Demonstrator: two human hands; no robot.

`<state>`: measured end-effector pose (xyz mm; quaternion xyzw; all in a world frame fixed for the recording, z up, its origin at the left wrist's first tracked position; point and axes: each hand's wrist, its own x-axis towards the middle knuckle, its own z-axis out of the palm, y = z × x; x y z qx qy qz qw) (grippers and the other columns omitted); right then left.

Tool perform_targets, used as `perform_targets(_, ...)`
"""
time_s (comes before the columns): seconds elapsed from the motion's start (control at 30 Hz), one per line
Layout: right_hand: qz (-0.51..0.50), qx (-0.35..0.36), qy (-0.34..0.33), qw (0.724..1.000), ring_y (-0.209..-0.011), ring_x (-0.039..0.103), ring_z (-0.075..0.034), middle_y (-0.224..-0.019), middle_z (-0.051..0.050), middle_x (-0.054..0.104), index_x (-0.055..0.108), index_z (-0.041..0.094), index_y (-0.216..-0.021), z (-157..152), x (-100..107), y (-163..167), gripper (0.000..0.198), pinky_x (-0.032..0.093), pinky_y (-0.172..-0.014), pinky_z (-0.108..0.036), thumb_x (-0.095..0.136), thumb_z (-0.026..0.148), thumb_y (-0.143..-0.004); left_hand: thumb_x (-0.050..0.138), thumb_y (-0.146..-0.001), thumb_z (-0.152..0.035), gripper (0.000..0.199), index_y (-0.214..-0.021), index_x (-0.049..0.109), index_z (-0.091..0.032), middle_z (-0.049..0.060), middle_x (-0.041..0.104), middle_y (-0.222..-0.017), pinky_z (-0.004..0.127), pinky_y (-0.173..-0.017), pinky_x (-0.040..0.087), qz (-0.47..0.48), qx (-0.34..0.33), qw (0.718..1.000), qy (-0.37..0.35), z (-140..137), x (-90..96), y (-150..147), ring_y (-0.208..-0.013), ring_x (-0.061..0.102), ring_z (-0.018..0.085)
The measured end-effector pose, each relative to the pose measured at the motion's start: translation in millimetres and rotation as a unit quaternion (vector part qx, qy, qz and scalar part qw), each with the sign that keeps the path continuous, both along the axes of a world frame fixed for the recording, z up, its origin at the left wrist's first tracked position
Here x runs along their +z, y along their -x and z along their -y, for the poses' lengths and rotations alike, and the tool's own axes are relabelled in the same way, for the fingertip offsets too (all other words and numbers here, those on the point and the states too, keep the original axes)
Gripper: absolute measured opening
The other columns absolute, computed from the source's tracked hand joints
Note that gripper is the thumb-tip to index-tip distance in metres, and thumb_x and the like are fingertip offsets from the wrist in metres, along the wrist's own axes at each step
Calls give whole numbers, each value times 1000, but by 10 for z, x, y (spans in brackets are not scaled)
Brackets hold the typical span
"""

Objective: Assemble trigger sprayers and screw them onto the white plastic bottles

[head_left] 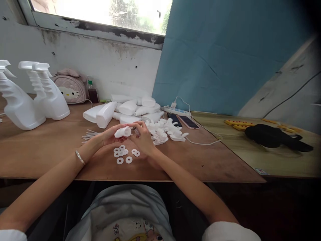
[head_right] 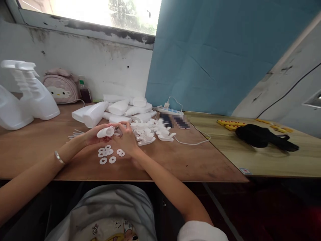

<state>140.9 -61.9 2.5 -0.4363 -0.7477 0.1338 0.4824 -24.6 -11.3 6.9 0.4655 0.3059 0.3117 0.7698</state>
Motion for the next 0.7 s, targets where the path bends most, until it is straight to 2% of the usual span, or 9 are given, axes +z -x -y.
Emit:
perform_targets(0.13,44,-8,-36,998,-68,54,-11,-110,-4,50,60,26,-99,-18,-13,-28,21,47,-64,-25,60,26,-77,51,-81,-41,31,-77,59,-12,3,55,-59,21,-45,42,-15,-54,998,1,17,17,-5,-49,50,11)
perform_targets(0.23,127,6,-66,990,-65,55,-10,-105,-2,55,61,26,-94,7,-13,-30,14,44,-63,-24,55,27,-82,48,-81,-47,38,-66,55,-13,2,51,-52,21,-42,40,-45,-50,998,14,26,17,-23,-45,48,11)
perform_targets(0.33,243,14,-80,967,-68,57,-12,-102,-3,58,61,25,-94,58,-2,-14,15,40,-58,-23,52,21,-83,49,-81,-47,37,-65,56,-14,1,50,-50,21,-42,39,-82,-38,996,27,48,-1,-56,-44,49,11)
perform_targets(0.43,331,11,-79,940,-66,57,-13,-99,-6,60,62,22,-94,146,26,-31,19,35,-52,-23,49,15,-82,52,-80,-45,33,-72,59,-14,1,54,-54,22,-45,41,-96,-58,994,9,83,-16,-83,-47,52,12)
perform_targets(0.5,341,15,-71,937,-64,56,-13,-94,-6,60,62,21,-95,240,53,-106,19,35,-51,-23,49,16,-83,54,-79,-45,32,-76,60,-14,2,59,-61,23,-50,44,-95,-89,991,-4,98,-16,-88,-53,56,13)
perform_targets(0.57,320,20,-47,946,-62,55,-12,-89,-5,60,63,22,-95,361,89,-251,19,36,-54,-23,48,18,-84,54,-79,-44,32,-83,62,-14,6,64,-75,24,-57,47,-95,-140,985,-14,100,-8,-80,-64,59,15)
perform_targets(0.63,302,20,-11,953,-62,54,-12,-85,-4,60,64,22,-90,495,138,-461,19,38,-57,-24,48,16,-84,54,-79,-43,34,-92,63,-13,10,66,-87,25,-65,48,-96,-185,978,-34,93,1,-65,-76,61,18)
perform_targets(0.7,285,15,40,958,-65,56,-13,-87,-4,61,65,22,-82,621,201,-708,15,40,-61,-25,51,17,-82,53,-79,-43,35,-96,62,-13,12,66,-93,26,-71,48,-101,-202,972,-57,82,2,-50,-83,61,20)
